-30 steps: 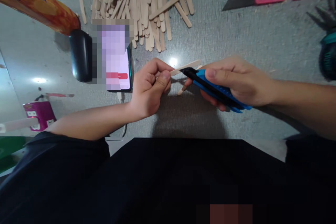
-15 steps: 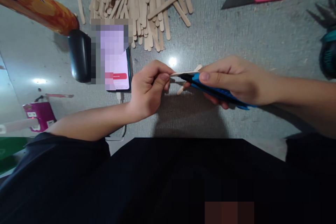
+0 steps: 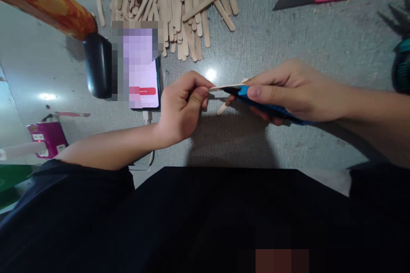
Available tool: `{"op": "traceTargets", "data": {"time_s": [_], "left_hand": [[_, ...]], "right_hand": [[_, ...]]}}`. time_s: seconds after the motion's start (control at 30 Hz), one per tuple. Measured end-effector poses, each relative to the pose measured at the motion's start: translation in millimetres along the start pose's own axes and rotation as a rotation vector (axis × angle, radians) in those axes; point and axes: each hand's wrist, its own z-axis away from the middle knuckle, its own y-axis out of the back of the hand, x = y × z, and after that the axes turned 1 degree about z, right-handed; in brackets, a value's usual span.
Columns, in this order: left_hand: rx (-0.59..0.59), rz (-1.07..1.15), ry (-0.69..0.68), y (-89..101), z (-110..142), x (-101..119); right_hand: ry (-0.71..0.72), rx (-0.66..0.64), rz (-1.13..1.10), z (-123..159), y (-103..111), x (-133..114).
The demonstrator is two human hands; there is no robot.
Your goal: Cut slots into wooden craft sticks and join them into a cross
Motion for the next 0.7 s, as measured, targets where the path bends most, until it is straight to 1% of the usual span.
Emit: {"op": "traceTargets", "data": {"time_s": [0.07,0.1,0.2,0.33,0.53,0.7], "left_hand": [[-0.004,-0.018,0.015,0.2,0.1,1.0],[-0.007,-0.022,0.018,0.1,0.0,1.4],[-0.012,-0.008,0.016,-0.5,-0.9,1.8],[-0.011,-0.006,-0.029,-0.5,-1.4,-0.7],[-0.029,-0.047,-0.045,1.3,-1.8,-2.7],[-0.013,-0.030,-0.063,0.4,-3.4,1.7]], "right_hand": [[0.050,-0.037,0.133,-2.0,4.5,0.4],[0.053,-0.036,0.155,-2.5,5.8,0.6],[0.044,-0.033,0.161,-2.4,6.4,1.0],[0.029,-0.040,0.158,-1.8,4.5,1.8],[-0.046,-0.021,0.160,-3.3,4.1,2.4],[-0.068,-0.085,0.231,-4.8,5.4,0.4]]}}
